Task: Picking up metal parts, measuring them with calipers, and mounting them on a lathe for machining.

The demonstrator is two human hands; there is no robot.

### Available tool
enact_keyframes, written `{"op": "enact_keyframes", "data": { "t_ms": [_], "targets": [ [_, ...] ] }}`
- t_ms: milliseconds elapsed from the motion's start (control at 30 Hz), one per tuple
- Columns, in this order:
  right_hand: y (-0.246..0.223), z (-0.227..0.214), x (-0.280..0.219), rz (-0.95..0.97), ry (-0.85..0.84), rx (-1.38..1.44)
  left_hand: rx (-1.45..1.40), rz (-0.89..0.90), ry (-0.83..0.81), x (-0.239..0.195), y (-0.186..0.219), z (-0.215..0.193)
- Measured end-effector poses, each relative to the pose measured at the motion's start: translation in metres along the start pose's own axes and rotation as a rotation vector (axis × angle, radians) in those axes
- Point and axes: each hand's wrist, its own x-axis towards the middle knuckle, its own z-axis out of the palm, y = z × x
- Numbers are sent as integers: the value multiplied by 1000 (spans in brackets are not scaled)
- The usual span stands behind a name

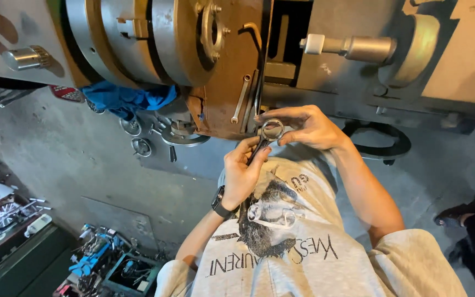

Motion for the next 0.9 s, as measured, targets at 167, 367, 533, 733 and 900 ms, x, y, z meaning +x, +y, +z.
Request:
{"op": "enact_keyframes", "data": {
  "t_ms": [167,367,533,733,900],
  "targets": [
    [-4,-7,8,8,-12,-23,11,-13,13,6,8,7],
    [-8,-16,11,56,-24,-3,-31,-48,19,7,9,13],
    [-10,-19,13,41,-34,-34,48,-30,7,4,15,10],
    [-4,-20,10,5,-60,-69,176,60,34,-3,19,7],
    [0,-19,8,-15,-77,-98,157,55,50,-8,14,7]
  ]
}}
